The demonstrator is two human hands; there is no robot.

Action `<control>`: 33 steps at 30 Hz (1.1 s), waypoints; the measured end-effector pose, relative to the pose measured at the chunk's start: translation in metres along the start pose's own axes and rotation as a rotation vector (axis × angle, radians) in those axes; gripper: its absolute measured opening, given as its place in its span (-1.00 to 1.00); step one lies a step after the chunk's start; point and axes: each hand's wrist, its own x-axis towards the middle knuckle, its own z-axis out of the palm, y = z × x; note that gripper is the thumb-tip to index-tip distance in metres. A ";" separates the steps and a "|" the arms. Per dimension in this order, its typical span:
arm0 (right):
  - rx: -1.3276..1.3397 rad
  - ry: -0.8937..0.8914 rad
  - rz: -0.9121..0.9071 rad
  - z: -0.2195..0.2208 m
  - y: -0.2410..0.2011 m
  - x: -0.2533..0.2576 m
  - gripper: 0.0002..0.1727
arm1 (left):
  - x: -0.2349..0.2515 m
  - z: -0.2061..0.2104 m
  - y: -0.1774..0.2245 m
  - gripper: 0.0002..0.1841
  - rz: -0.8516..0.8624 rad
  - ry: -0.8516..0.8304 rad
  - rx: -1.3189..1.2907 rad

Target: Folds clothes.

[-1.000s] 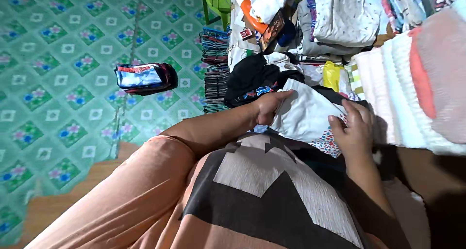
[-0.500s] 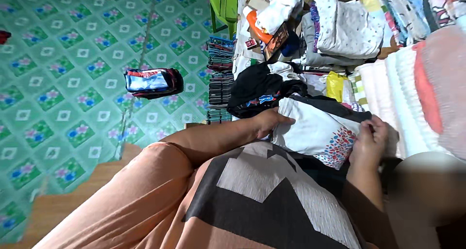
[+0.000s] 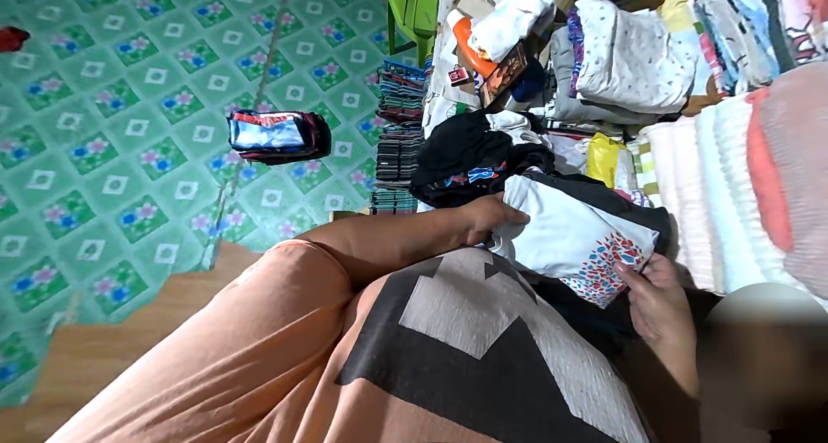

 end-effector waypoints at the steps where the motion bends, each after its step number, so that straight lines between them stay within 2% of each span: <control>1: 0.014 0.007 -0.012 0.001 0.000 0.001 -0.35 | 0.000 0.000 0.000 -0.58 -0.001 0.003 -0.004; 4: 0.030 0.023 -0.024 0.003 0.003 0.007 -0.39 | -0.002 -0.001 -0.002 -0.58 0.011 -0.015 -0.028; 8: 0.024 0.046 -0.001 0.004 0.004 0.009 -0.37 | -0.007 -0.005 -0.004 -0.55 0.042 -0.127 -0.065; 14: -0.015 0.101 0.027 0.011 0.000 0.007 -0.35 | 0.026 -0.015 -0.006 -0.36 0.122 0.020 0.291; 18: 0.015 0.111 0.042 0.012 0.000 0.007 -0.33 | 0.021 -0.015 -0.002 -0.34 0.189 0.007 0.294; 22: 0.014 0.123 0.037 0.012 0.002 0.009 -0.32 | 0.028 -0.019 -0.007 -0.31 0.159 0.055 0.356; 28: 0.026 0.146 0.034 0.016 0.006 0.010 -0.34 | 0.032 -0.022 -0.009 -0.24 0.205 0.105 0.418; 31: 0.086 0.113 0.049 0.012 0.001 0.006 -0.44 | 0.033 -0.023 -0.011 -0.21 0.193 0.113 0.408; 33: 0.128 0.105 0.064 0.007 -0.007 0.003 -0.60 | 0.034 -0.024 -0.011 -0.19 0.182 0.113 0.412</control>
